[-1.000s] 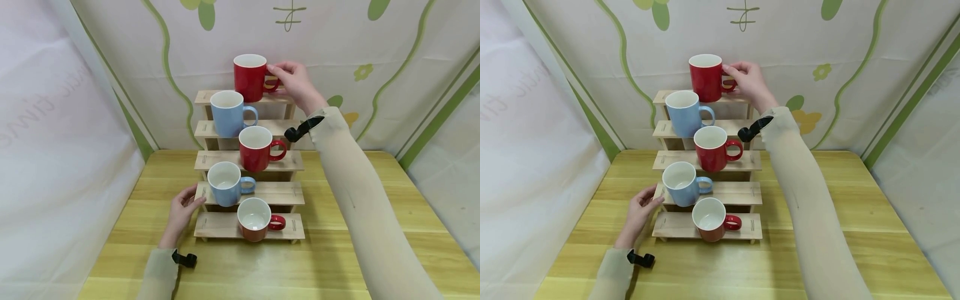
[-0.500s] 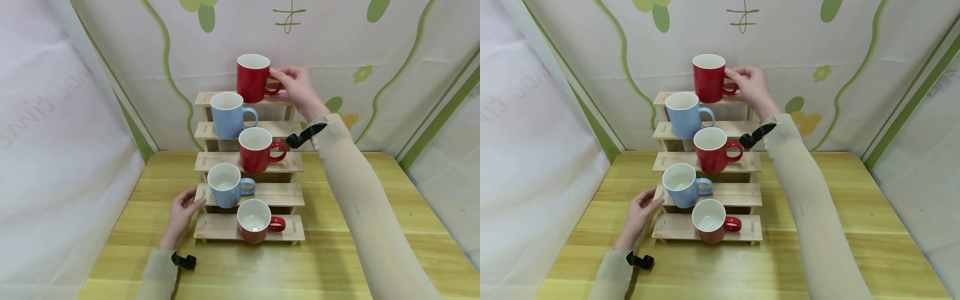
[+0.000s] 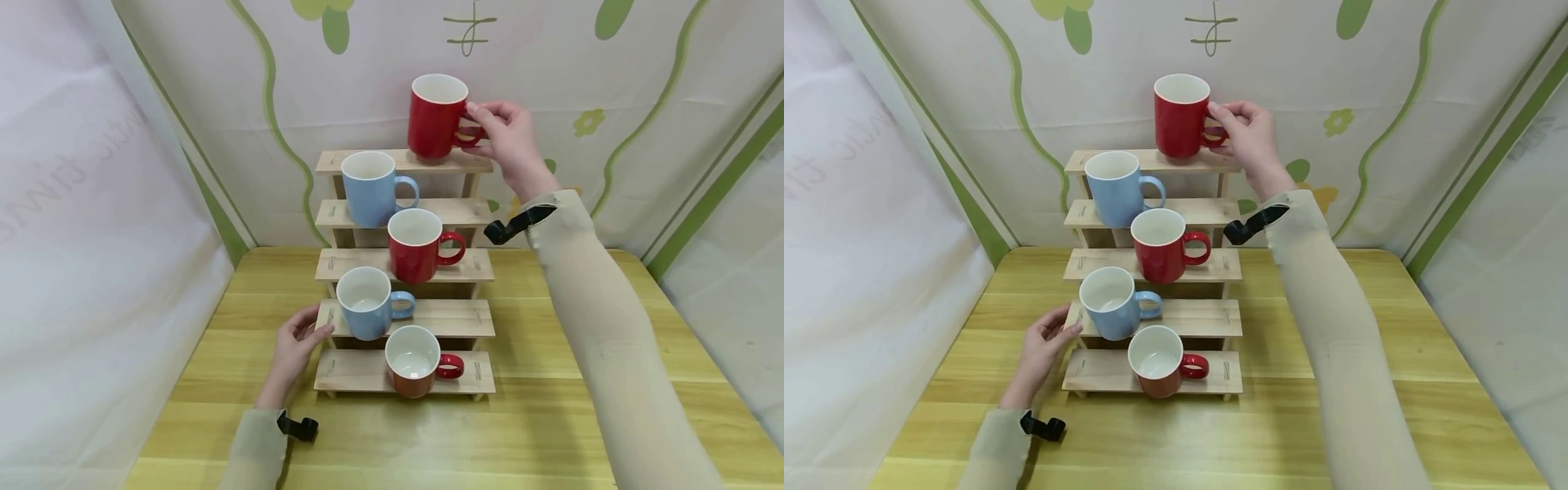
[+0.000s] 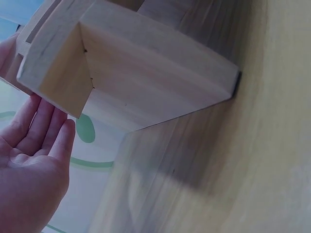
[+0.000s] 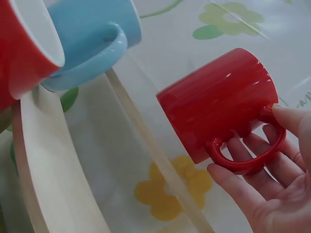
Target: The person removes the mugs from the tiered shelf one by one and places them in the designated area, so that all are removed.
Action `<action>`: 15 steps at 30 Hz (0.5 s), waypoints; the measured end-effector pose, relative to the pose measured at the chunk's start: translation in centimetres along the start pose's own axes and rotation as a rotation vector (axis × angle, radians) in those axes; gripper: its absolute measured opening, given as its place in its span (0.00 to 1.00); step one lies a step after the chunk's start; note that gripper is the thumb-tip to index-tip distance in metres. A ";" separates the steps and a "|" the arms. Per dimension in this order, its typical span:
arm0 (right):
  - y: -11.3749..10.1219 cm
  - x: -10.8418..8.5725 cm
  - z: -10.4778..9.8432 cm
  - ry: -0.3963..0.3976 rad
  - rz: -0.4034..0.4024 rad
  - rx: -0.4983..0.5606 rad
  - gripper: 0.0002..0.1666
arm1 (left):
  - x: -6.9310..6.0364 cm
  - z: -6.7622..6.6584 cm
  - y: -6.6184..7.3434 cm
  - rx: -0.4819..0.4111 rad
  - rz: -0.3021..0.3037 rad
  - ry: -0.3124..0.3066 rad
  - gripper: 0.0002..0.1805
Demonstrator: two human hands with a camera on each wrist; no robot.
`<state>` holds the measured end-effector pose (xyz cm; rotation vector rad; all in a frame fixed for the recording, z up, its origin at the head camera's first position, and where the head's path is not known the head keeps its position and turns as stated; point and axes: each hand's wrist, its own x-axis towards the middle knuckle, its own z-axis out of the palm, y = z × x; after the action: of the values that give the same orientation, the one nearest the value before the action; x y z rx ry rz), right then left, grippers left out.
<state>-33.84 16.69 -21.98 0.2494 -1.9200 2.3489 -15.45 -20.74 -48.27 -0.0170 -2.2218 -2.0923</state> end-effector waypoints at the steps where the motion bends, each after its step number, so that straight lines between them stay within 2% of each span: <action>1: -0.3 -0.1 -0.3 0.002 -0.004 0.004 0.20 | 0.0 0.0 0.0 -0.004 -0.001 0.001 0.28; 8: -1.7 -0.9 -3.3 0.054 -0.042 0.041 0.24 | 0.5 0.2 -0.1 0.000 0.026 -0.016 0.28; 15: -2.8 -2.6 -6.4 0.104 -0.073 0.096 0.28 | 0.3 0.2 0.0 0.006 0.021 -0.022 0.28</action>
<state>-31.22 23.60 -21.05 0.1962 -1.7248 2.3605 -15.80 -20.61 -48.30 -0.0627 -2.2304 -2.0850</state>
